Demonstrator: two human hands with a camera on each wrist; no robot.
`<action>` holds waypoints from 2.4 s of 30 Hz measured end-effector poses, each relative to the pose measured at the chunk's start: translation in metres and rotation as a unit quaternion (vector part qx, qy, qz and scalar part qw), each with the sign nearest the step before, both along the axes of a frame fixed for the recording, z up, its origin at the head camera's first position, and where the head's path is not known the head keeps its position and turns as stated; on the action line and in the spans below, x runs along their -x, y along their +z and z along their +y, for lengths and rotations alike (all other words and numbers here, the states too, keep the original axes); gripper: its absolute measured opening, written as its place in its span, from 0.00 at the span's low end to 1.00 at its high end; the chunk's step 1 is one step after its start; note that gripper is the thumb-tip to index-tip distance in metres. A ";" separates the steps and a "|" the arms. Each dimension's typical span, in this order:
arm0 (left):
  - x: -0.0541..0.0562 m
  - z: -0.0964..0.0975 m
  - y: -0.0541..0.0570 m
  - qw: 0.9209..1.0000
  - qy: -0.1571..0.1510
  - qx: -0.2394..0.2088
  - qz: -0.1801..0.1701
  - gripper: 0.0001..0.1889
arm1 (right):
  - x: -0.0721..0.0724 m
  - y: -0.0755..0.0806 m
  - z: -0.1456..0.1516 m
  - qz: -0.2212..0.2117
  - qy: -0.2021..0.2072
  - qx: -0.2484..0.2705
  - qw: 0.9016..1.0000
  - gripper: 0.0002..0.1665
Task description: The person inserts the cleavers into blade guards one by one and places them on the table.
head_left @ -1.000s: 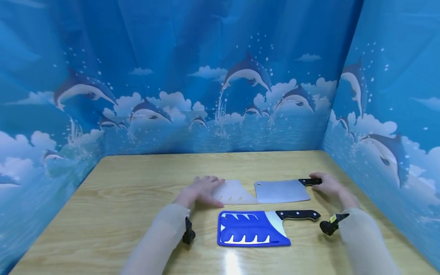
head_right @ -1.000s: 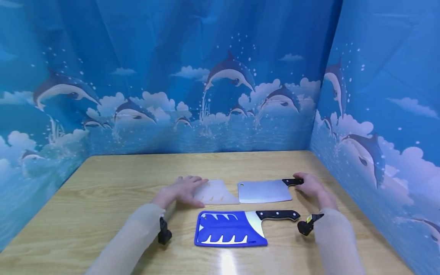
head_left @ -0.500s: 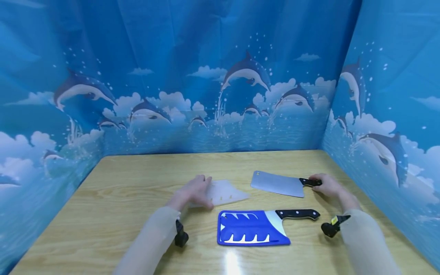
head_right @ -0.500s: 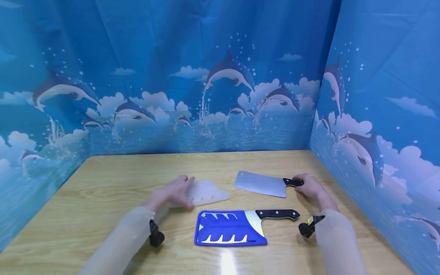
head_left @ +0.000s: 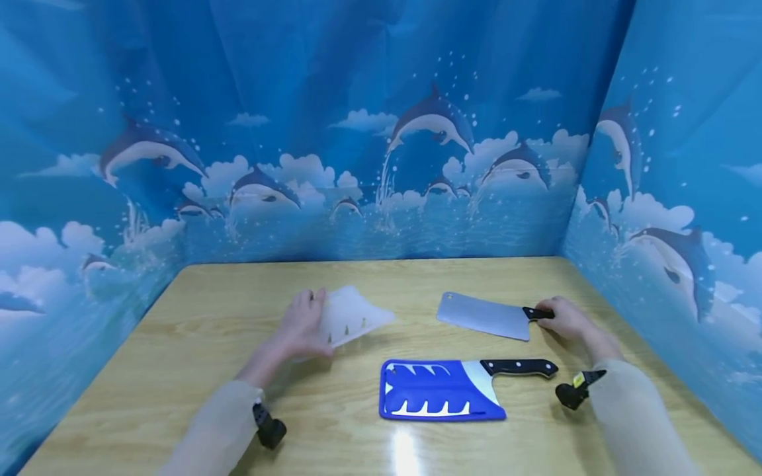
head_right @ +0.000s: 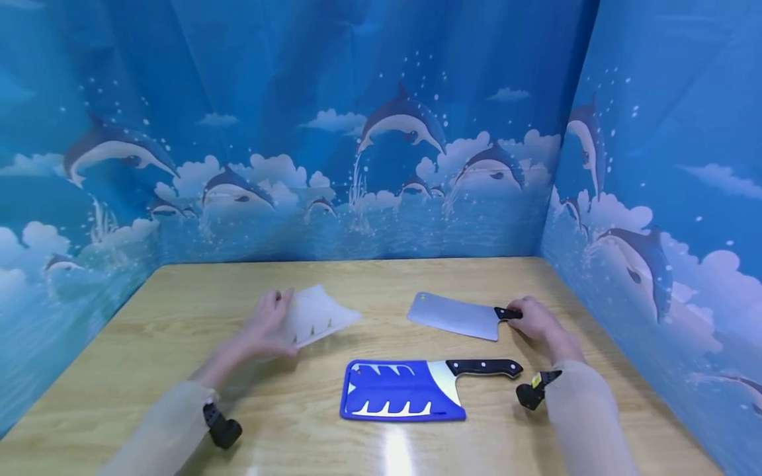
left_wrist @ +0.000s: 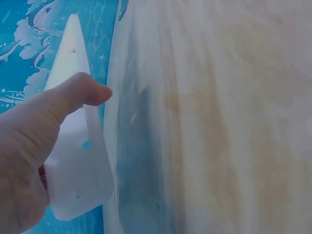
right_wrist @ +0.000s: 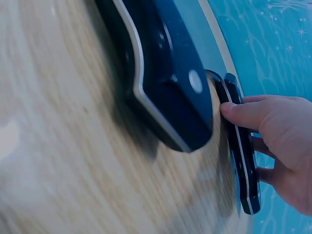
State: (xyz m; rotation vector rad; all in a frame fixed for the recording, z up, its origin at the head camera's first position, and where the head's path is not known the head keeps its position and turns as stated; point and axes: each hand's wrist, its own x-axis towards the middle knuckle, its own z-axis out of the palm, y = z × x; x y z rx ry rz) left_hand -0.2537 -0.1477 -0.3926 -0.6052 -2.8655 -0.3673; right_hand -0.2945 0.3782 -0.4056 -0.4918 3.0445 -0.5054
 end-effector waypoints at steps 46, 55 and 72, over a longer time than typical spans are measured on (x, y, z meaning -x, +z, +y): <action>-0.040 0.017 0.008 0.983 -0.130 0.063 0.117 0.59 | -0.069 0.048 -0.082 0.118 0.057 0.043 0.990 0.27; -0.040 0.017 0.007 0.981 -0.134 0.064 0.122 0.59 | -0.069 0.045 -0.089 0.149 0.070 0.049 0.985 0.26; -0.041 0.019 0.010 0.981 -0.146 0.040 0.117 0.59 | -0.075 0.050 -0.097 0.289 0.095 -0.030 0.952 0.23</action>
